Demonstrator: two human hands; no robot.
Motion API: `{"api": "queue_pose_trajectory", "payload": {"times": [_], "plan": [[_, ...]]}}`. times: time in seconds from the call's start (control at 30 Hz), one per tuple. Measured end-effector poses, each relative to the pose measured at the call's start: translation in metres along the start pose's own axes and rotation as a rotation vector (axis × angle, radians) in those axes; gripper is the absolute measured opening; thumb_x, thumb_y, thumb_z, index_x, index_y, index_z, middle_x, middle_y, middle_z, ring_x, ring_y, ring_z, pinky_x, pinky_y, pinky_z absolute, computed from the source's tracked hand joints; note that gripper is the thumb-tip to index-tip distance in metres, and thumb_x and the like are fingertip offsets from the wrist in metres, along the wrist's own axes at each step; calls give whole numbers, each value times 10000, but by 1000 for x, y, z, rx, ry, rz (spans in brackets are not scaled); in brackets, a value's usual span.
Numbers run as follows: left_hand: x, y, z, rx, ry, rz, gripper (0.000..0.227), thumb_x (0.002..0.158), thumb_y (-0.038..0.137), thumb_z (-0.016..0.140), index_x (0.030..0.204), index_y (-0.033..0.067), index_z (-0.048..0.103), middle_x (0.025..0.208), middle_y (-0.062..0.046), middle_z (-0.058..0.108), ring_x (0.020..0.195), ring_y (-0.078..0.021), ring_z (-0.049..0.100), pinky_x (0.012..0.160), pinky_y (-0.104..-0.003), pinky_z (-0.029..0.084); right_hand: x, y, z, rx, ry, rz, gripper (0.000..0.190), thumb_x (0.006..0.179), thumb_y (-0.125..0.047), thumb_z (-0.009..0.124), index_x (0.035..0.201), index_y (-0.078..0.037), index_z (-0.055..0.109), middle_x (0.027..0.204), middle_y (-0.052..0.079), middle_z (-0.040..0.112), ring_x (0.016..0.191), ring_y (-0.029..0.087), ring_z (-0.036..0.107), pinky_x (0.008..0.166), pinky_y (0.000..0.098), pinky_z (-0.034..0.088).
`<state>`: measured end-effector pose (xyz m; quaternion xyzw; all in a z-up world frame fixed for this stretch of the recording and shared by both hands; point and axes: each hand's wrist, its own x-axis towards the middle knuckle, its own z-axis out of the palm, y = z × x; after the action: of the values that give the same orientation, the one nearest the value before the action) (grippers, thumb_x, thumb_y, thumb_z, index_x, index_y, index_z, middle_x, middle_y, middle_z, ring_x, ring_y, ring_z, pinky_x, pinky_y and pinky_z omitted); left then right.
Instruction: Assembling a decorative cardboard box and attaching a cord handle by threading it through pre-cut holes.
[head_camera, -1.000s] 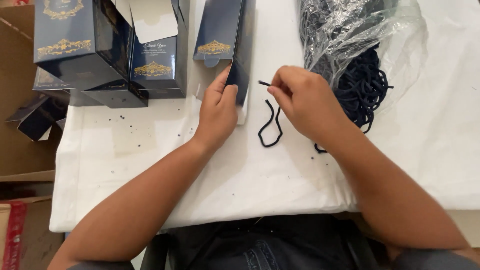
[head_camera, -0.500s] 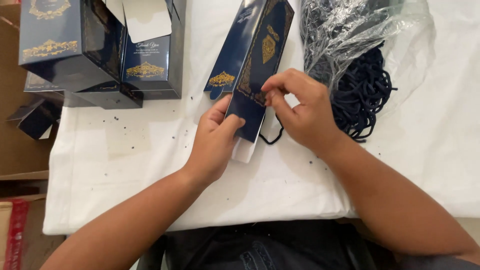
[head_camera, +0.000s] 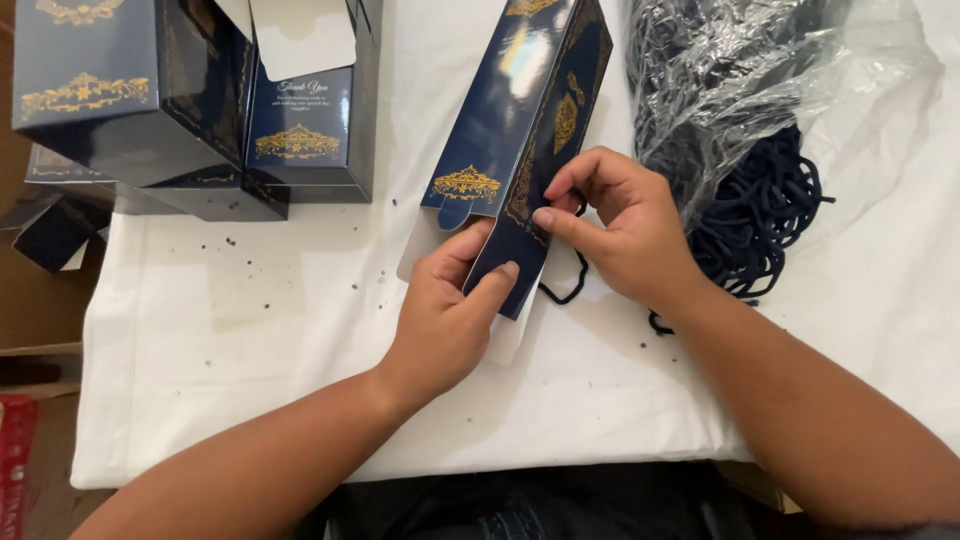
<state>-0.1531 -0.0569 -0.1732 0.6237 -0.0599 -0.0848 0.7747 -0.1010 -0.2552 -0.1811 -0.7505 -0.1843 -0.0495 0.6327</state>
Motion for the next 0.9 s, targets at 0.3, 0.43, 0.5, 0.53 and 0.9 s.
{"api": "queue_pose_trajectory", "payload": {"times": [0.3,0.43,0.5,0.53,0.9], "plan": [[0,1,0,53,-21,25,441,945,38,572,1379,-34,602,1223,-215,730,1188,-276,696,1015,-399,576,1,-1,-3,14,-35,16,212,880,-5,828,1027,23,679,808,87,655,815,124,597,803,280,530],[0,2,1,63,-25,24,463,948,41,573,1404,-42,576,1263,-231,709,1240,-310,668,1045,-435,550,0,-2,-4,21,-37,17,207,887,-4,822,1028,27,673,812,96,653,825,130,597,808,285,530],[0,3,1,59,-27,20,468,949,43,569,1408,-48,568,1267,-241,704,1247,-322,662,1053,-446,541,0,-1,-4,27,-36,21,206,889,-2,818,1031,29,672,813,97,651,827,132,595,811,286,530],[0,2,1,58,-25,18,468,948,42,569,1409,-44,570,1270,-238,703,1249,-320,661,1052,-445,541,0,-1,-4,27,-39,23,205,887,2,818,1029,26,673,814,95,651,829,130,596,810,282,530],[-1,0,1,41,-34,15,455,936,36,580,1385,-32,600,1189,-202,726,1159,-270,699,990,-404,581,-3,-9,-1,-21,-33,8,212,879,14,823,1026,34,672,810,108,646,817,150,605,806,300,545]]}}
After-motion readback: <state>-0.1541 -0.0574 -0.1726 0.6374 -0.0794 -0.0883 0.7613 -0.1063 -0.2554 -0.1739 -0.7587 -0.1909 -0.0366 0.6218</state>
